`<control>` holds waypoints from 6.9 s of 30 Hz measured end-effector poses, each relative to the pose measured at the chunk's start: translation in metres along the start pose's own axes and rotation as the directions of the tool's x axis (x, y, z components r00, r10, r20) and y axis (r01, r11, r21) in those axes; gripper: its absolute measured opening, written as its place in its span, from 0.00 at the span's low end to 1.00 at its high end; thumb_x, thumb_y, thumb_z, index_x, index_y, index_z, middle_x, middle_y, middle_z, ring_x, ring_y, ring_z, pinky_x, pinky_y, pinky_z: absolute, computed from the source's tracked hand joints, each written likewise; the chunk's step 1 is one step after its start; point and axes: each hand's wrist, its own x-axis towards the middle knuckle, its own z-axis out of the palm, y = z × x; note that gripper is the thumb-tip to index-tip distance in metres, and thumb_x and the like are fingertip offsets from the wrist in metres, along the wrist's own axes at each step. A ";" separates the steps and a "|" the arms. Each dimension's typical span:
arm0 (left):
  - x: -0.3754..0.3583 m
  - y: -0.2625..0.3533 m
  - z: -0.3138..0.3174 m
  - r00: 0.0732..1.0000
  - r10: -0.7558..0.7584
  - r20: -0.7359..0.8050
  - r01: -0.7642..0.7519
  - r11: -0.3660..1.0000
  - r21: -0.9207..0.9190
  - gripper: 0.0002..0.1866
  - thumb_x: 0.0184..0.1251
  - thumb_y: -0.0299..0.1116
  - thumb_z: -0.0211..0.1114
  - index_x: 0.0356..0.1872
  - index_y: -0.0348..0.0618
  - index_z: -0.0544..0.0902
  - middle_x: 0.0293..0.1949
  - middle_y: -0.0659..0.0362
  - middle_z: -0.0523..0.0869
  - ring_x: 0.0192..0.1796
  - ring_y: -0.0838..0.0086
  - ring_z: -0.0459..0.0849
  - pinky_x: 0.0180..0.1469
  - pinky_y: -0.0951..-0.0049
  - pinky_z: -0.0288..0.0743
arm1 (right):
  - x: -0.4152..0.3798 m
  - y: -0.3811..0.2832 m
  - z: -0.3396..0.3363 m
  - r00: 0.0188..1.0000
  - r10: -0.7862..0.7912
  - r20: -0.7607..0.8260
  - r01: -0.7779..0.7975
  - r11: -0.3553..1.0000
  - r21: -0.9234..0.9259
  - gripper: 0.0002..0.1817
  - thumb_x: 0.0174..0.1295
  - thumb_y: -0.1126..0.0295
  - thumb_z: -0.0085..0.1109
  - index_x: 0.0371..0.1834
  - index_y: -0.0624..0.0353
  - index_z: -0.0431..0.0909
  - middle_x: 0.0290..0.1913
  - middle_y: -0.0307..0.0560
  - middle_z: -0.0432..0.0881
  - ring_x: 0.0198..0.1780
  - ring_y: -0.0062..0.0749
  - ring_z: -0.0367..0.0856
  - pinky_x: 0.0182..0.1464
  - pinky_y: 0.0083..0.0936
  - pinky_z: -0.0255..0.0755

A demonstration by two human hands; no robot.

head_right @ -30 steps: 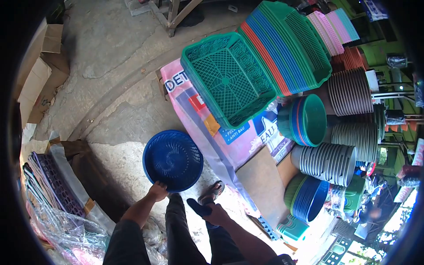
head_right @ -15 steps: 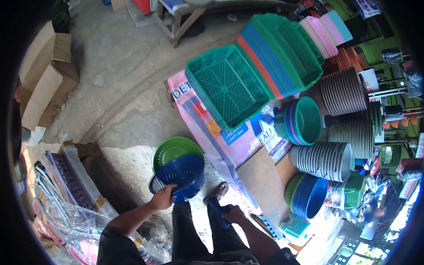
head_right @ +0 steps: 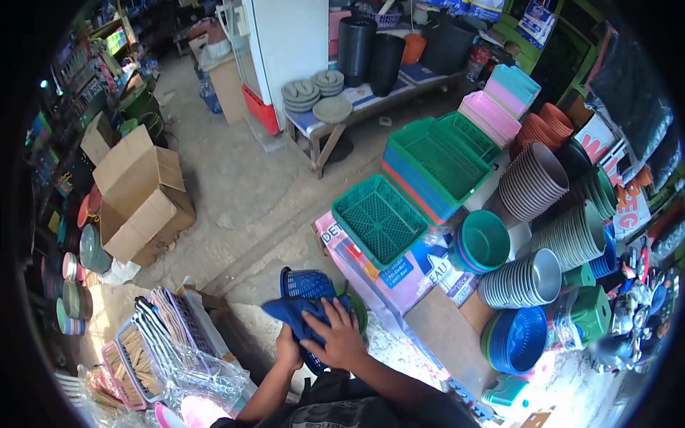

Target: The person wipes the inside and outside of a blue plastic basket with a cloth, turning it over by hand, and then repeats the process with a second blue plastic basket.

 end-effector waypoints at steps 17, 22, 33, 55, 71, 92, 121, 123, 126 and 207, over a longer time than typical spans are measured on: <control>-0.026 0.029 0.069 0.902 0.176 0.393 -0.139 0.983 -0.120 0.28 0.63 0.33 0.57 0.65 0.43 0.65 0.58 0.53 0.76 0.59 0.60 0.75 0.64 0.57 0.68 | 0.052 0.077 -0.038 0.926 0.317 -0.205 -0.159 0.820 0.550 0.09 0.55 0.69 0.61 0.38 0.60 0.78 0.44 0.59 0.76 0.46 0.57 0.75 0.51 0.41 0.70; -0.016 0.071 0.064 0.881 0.062 0.470 0.113 0.935 -0.336 0.34 0.51 0.38 0.61 0.61 0.34 0.69 0.52 0.47 0.80 0.57 0.56 0.79 0.64 0.56 0.69 | 0.030 0.011 -0.065 0.958 -0.217 -0.189 0.249 0.954 0.167 0.28 0.52 0.69 0.53 0.62 0.43 0.75 0.62 0.60 0.67 0.55 0.62 0.69 0.58 0.50 0.64; -0.010 0.084 0.078 0.870 0.181 0.458 -0.027 0.946 -0.322 0.29 0.61 0.50 0.60 0.57 0.40 0.72 0.52 0.48 0.81 0.54 0.56 0.80 0.60 0.56 0.73 | 0.033 0.018 -0.059 0.966 -0.122 -0.230 0.209 0.890 0.405 0.21 0.55 0.66 0.57 0.55 0.49 0.79 0.58 0.61 0.72 0.59 0.59 0.70 0.59 0.49 0.66; 0.006 0.026 0.074 0.770 -0.053 0.636 0.184 0.973 -0.141 0.36 0.64 0.57 0.55 0.64 0.37 0.68 0.59 0.47 0.76 0.58 0.56 0.78 0.63 0.54 0.70 | -0.012 0.067 -0.073 0.940 0.123 -0.317 -0.017 0.949 0.316 0.16 0.54 0.62 0.64 0.47 0.52 0.83 0.52 0.58 0.74 0.53 0.54 0.74 0.54 0.42 0.69; -0.029 0.021 0.079 0.743 -0.015 0.669 0.138 0.982 -0.131 0.40 0.62 0.63 0.54 0.65 0.41 0.67 0.61 0.51 0.75 0.59 0.60 0.77 0.63 0.55 0.69 | -0.014 0.057 -0.080 0.903 -0.083 -0.421 0.157 0.977 0.144 0.13 0.55 0.61 0.60 0.42 0.51 0.84 0.50 0.54 0.76 0.51 0.48 0.74 0.49 0.44 0.66; -0.017 0.025 0.083 0.887 0.040 0.460 0.004 0.996 -0.094 0.41 0.59 0.62 0.53 0.63 0.36 0.67 0.57 0.48 0.78 0.57 0.56 0.78 0.63 0.57 0.69 | -0.027 0.068 -0.085 0.942 -0.151 -0.301 0.213 0.959 0.185 0.15 0.54 0.61 0.64 0.43 0.54 0.82 0.45 0.57 0.74 0.44 0.50 0.75 0.46 0.42 0.69; -0.027 0.059 0.099 0.930 -0.066 0.362 0.063 0.998 0.019 0.21 0.66 0.37 0.60 0.55 0.37 0.70 0.43 0.57 0.80 0.48 0.74 0.80 0.52 0.73 0.76 | 0.016 0.081 -0.043 0.972 0.020 -0.236 0.070 0.928 0.365 0.16 0.55 0.61 0.63 0.44 0.56 0.82 0.45 0.55 0.75 0.44 0.51 0.76 0.44 0.43 0.70; -0.025 0.060 0.092 0.929 -0.083 0.361 0.076 0.997 0.033 0.22 0.65 0.39 0.60 0.55 0.37 0.71 0.44 0.56 0.80 0.47 0.71 0.81 0.53 0.70 0.76 | 0.002 0.050 -0.067 0.949 -0.221 -0.223 0.270 0.937 0.221 0.17 0.55 0.58 0.62 0.46 0.52 0.82 0.49 0.54 0.75 0.51 0.48 0.75 0.53 0.42 0.66; -0.018 0.059 0.077 0.915 -0.108 0.388 0.112 0.994 0.012 0.22 0.65 0.42 0.59 0.54 0.39 0.72 0.46 0.55 0.81 0.46 0.67 0.83 0.52 0.66 0.77 | 0.005 0.060 -0.066 0.931 -0.288 -0.226 0.339 0.911 0.237 0.17 0.55 0.57 0.63 0.45 0.52 0.83 0.49 0.54 0.75 0.53 0.48 0.74 0.55 0.43 0.64; 0.014 0.039 -0.023 0.978 0.129 0.162 -0.100 0.979 -0.178 0.40 0.60 0.66 0.57 0.63 0.43 0.70 0.61 0.52 0.76 0.61 0.58 0.75 0.64 0.49 0.67 | 0.024 0.023 -0.071 0.849 -0.514 -0.123 0.528 0.840 0.128 0.27 0.56 0.49 0.57 0.59 0.45 0.75 0.62 0.59 0.70 0.64 0.58 0.67 0.67 0.52 0.55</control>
